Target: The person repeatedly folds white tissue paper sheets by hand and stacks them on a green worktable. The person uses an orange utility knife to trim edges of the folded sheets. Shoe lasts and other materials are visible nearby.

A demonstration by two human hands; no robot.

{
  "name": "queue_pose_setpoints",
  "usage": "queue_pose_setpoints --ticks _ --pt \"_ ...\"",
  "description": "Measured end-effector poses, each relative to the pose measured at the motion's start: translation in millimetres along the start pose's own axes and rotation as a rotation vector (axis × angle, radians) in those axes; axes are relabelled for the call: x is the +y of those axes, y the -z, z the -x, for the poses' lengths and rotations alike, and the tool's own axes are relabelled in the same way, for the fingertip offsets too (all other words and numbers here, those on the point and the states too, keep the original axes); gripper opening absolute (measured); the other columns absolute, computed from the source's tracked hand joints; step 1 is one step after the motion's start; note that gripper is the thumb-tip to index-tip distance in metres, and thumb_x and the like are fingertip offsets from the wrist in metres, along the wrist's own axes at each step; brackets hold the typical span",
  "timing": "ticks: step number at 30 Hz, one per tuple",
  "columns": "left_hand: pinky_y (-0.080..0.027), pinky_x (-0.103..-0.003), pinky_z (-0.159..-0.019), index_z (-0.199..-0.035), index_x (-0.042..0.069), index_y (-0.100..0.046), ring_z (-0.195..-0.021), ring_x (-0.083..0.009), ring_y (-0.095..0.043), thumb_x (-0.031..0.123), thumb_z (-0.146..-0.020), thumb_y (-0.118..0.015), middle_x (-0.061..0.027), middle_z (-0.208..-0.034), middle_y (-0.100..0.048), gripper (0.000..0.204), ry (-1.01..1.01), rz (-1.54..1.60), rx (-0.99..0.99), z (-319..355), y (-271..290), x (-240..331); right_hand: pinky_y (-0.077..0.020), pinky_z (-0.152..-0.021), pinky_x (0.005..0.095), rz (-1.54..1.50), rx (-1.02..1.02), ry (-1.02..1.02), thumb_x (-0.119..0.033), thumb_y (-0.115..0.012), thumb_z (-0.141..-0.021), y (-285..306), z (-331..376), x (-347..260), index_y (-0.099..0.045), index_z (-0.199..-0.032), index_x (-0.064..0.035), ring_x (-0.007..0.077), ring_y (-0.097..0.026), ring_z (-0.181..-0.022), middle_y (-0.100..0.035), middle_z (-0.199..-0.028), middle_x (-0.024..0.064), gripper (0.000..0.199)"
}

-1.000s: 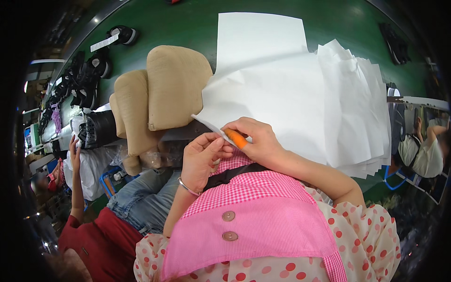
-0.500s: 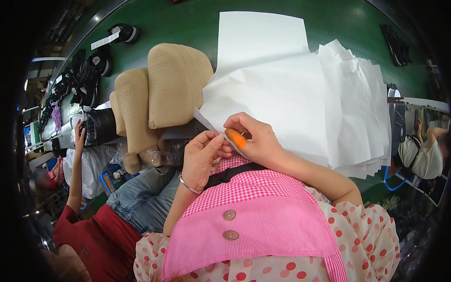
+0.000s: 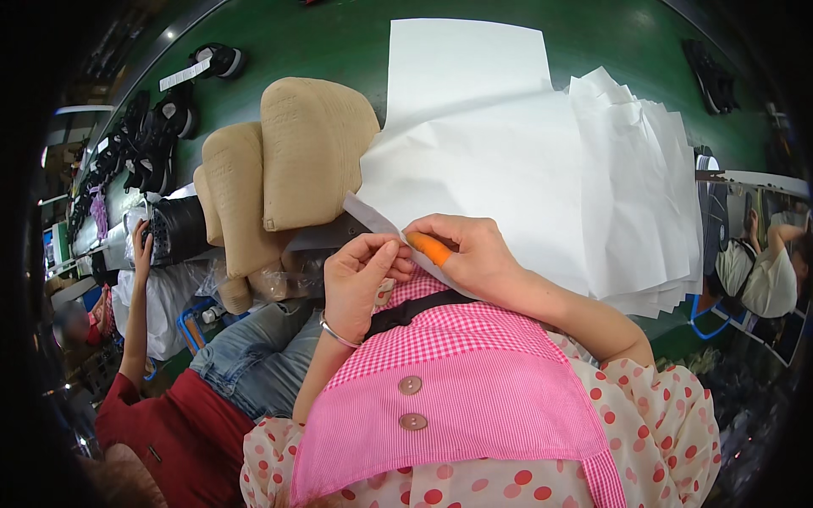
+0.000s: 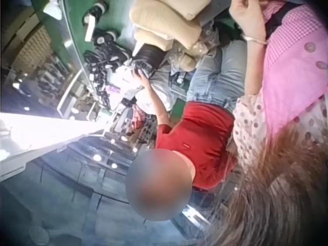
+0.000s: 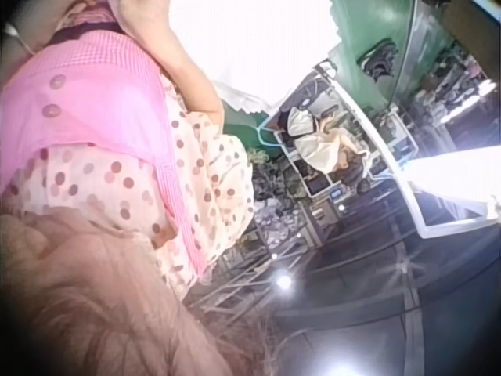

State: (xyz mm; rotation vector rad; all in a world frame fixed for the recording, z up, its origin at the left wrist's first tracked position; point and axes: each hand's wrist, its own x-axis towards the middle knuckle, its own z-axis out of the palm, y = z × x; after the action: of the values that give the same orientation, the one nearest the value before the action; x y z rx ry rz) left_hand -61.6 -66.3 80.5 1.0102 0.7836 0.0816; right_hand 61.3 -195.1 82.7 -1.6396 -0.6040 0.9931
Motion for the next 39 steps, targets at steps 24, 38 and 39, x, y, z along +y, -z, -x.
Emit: queue_pose_setpoints --ticks 24,38,39 --pt "-0.055 -0.024 -0.068 -0.102 -0.006 -0.061 -0.074 -0.0141 -0.065 0.005 -0.090 -0.061 -0.0106 -0.088 -0.066 0.016 0.198 0.125 -0.042 1 3 5 -0.0501 -0.068 0.0253 0.009 0.054 0.007 -0.008 -0.061 -0.089 -6 2 6 -0.066 -0.097 -0.0021 0.0121 -0.062 -0.074 -0.067 -0.084 0.0082 0.012" --pt "-0.053 -0.022 -0.067 -0.098 -0.003 -0.060 -0.072 -0.0119 -0.063 0.004 -0.090 -0.060 -0.0086 -0.086 -0.066 0.011 0.226 0.253 -0.089 -3 10 -3 -0.0528 -0.069 0.0286 0.145 0.041 0.107 -0.009 -0.063 -0.086 -3 -1 1 -0.066 -0.097 -0.0036 0.0197 -0.066 -0.075 -0.067 -0.085 0.0103 0.012" --pt "-0.052 -0.022 -0.067 -0.098 -0.003 -0.060 -0.072 -0.0117 -0.062 0.005 -0.090 -0.060 -0.0085 -0.086 -0.066 0.011 0.224 0.239 -0.087 -3 9 -2 -0.0529 -0.069 0.0287 0.137 0.042 0.112 -0.009 -0.063 -0.086 -3 -1 0 -0.065 -0.097 -0.0037 0.0197 -0.066 -0.075 -0.067 -0.086 0.0103 0.012"
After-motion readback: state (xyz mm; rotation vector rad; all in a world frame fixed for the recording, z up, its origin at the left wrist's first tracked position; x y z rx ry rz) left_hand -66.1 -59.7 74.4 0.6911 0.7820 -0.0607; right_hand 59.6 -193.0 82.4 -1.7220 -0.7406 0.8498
